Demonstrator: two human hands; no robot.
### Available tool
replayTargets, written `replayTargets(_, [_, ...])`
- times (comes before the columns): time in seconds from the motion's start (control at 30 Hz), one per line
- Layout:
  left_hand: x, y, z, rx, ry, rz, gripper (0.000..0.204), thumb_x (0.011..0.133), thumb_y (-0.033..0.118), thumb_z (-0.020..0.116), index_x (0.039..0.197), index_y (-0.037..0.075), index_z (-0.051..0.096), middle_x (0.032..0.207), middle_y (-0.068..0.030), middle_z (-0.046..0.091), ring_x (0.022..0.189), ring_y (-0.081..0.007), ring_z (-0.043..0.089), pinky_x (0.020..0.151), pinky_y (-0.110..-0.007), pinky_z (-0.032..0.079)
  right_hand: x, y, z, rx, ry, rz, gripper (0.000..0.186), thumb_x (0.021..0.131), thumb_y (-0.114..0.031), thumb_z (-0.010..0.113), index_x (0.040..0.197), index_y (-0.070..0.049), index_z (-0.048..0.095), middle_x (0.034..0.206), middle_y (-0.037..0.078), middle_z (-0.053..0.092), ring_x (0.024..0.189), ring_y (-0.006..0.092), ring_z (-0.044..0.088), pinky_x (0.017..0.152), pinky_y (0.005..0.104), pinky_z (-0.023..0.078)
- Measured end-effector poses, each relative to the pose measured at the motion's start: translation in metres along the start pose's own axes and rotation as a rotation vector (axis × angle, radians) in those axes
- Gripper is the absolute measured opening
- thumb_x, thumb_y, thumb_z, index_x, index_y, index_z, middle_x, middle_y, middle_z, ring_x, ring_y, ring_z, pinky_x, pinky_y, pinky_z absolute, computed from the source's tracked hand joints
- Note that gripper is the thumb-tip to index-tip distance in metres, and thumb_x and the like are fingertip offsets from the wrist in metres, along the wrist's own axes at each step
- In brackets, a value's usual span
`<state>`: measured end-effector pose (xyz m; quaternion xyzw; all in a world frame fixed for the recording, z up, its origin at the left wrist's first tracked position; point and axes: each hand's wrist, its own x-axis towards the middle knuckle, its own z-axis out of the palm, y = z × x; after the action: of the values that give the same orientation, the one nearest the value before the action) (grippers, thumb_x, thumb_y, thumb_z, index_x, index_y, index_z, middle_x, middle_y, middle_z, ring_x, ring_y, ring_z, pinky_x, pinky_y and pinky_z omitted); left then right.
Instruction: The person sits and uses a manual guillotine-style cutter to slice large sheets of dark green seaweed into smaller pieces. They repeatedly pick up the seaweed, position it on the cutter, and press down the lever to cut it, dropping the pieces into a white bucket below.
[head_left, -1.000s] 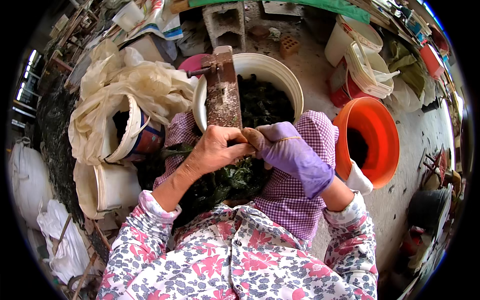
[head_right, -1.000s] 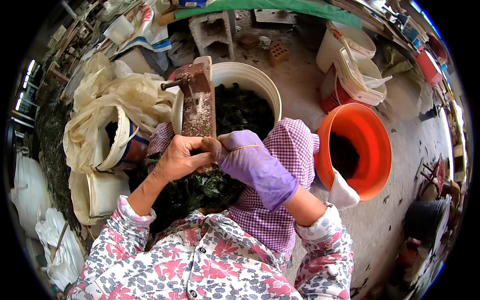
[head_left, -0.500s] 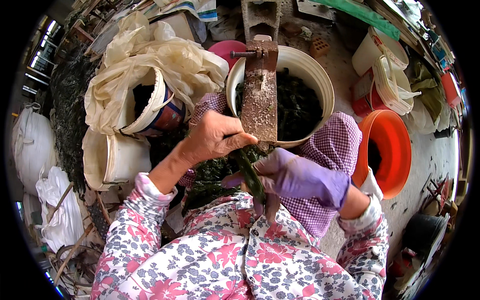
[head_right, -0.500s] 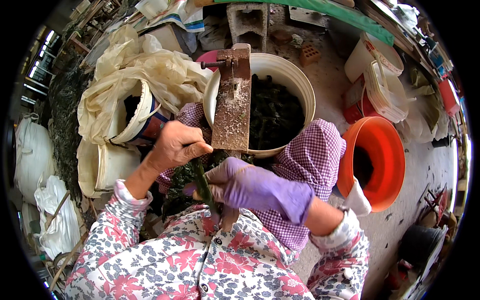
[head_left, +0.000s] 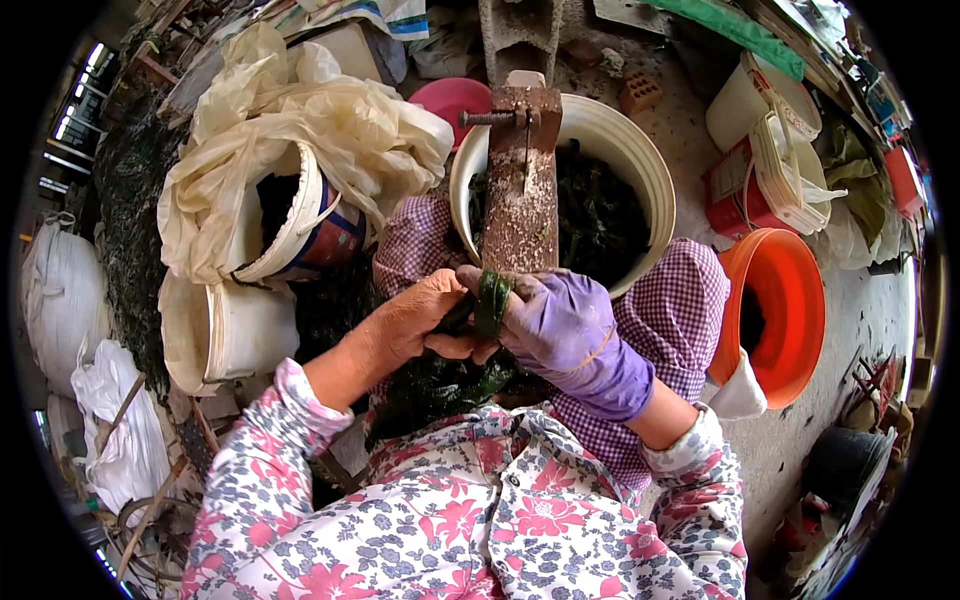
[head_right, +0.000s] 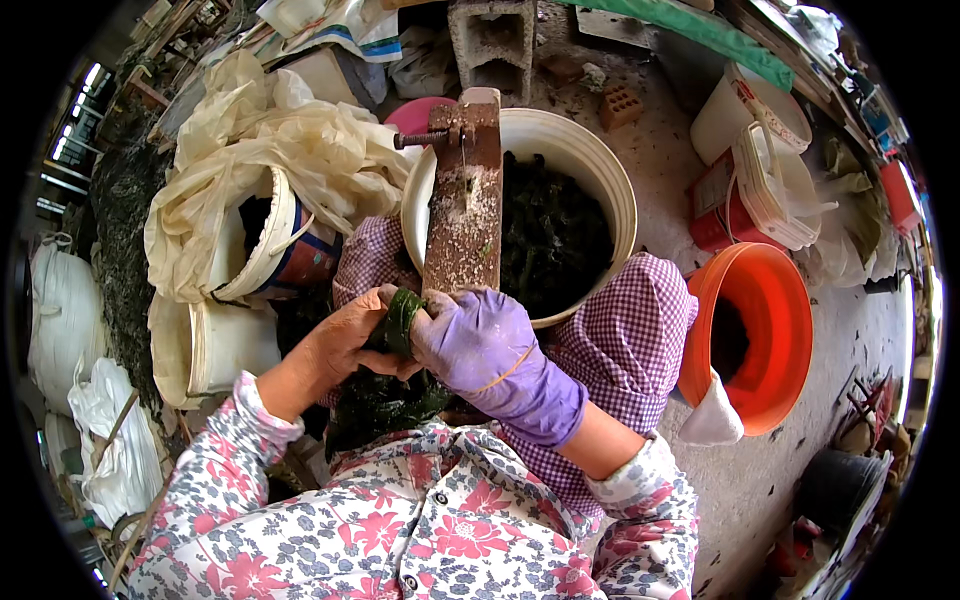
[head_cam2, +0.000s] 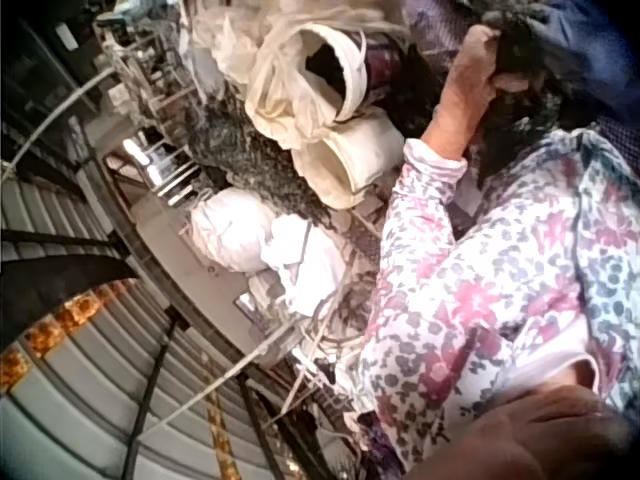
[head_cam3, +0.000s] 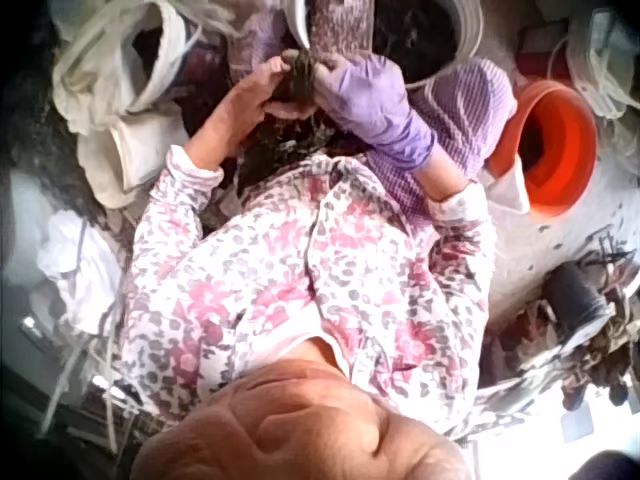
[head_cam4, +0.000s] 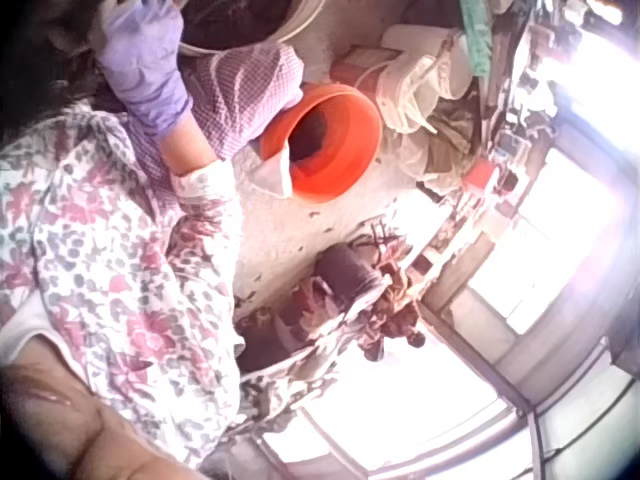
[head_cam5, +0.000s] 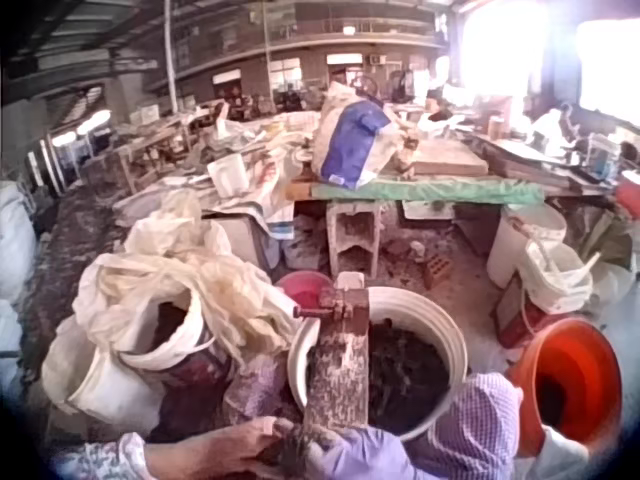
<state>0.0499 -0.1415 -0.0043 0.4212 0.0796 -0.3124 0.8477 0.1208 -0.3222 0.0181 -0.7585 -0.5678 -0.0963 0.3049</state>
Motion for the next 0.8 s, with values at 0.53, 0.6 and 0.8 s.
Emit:
replayTargets(0.53, [0.02, 0.009, 0.021, 0.236, 0.395, 0.556, 0.015, 0.086, 0.008, 0.057, 0.088, -0.005, 0.061, 0.07, -0.0088, 0.063, 0.046, -0.0044, 0.048, 0.039, -0.017, 0.033, -0.006, 0.044, 0.017, 0.449, 0.261, 0.509, 0.013, 0.067, -0.018, 0.068, 0.078, -0.01, 0.067, 0.082, 0.011, 0.064, 0.073, 0.0246, 0.062, 0.063, 0.0313, 0.049])
replayTargets(0.6, [0.019, 0.006, 0.024, 0.443, 0.458, 0.521, 0.014, 0.087, 0.006, 0.054, 0.093, -0.005, 0.061, 0.067, -0.0043, 0.061, 0.051, -0.0031, 0.048, 0.044, -0.016, 0.036, -0.009, 0.043, 0.02, 0.591, 0.232, 0.493, 0.012, 0.071, -0.009, 0.067, 0.082, -0.006, 0.067, 0.088, 0.011, 0.064, 0.079, 0.0204, 0.061, 0.065, 0.0284, 0.049])
replayTargets(0.8, [0.029, -0.009, 0.044, 0.487, 0.624, 0.434, 0.013, 0.088, 0.007, 0.053, 0.092, -0.002, 0.062, 0.065, 0.0004, 0.059, 0.054, -0.0018, 0.049, 0.045, -0.016, 0.037, -0.009, 0.027, 0.018, 1.022, 0.239, 0.686, 0.008, 0.073, 0.002, 0.06, 0.08, 0.001, 0.064, 0.095, 0.01, 0.061, 0.083, 0.0166, 0.059, 0.069, 0.0255, 0.049])
